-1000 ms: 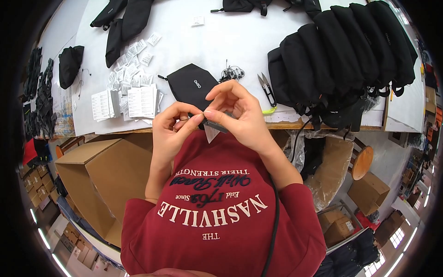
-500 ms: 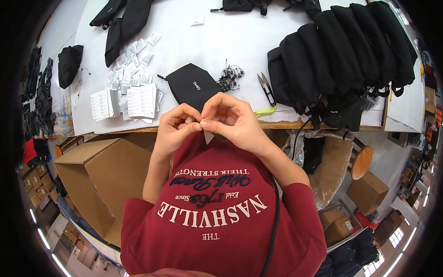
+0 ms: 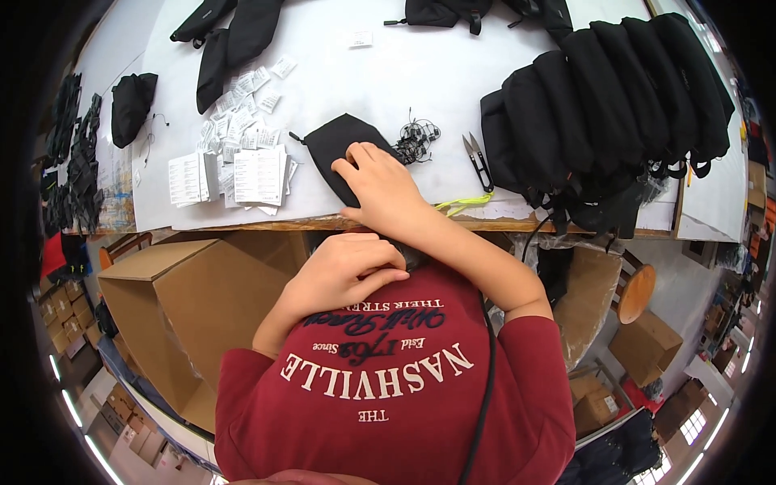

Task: Attaching tags to black zippered pouches and placing them in a shipping box.

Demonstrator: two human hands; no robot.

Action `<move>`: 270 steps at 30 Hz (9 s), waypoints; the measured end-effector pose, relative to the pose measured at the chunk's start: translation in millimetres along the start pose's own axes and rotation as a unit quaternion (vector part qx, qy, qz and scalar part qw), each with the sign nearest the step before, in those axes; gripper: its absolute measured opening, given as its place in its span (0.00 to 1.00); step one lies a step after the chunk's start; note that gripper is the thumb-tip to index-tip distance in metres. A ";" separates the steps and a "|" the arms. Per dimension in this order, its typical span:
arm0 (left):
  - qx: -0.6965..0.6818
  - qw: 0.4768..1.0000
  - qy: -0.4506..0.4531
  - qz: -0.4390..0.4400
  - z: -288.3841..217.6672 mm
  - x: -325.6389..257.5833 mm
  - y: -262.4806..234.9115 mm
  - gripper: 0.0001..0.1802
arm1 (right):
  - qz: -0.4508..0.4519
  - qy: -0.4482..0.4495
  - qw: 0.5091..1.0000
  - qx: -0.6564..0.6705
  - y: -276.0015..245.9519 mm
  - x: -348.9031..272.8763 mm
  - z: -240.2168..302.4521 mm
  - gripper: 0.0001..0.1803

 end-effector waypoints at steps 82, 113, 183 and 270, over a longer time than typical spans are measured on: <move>-0.139 0.967 -0.210 0.029 42.2 -48.9 -29.5 0.13 | -0.060 0.139 0.443 0.884 12.6 -24.9 -65.8 0.21; 0.100 0.993 -0.063 0.030 61.5 1.0 -36.0 0.09 | 0.147 0.129 0.975 0.108 -42.1 -41.5 -24.2 0.21; -0.455 0.770 -0.122 -0.430 96.7 -21.7 -89.3 0.15 | 0.044 0.155 0.971 0.175 -51.7 -50.0 -34.6 0.27; -0.322 0.884 -0.010 -0.339 95.7 -45.6 -101.9 0.23 | -0.116 0.055 0.959 0.253 -109.2 -43.0 -6.5 0.10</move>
Point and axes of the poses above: each hand's wrist, its own x-axis towards the middle knuckle, its own y-axis out of the palm, z = x × y, the point moved 10 cm from there along x, towards the middle knuckle
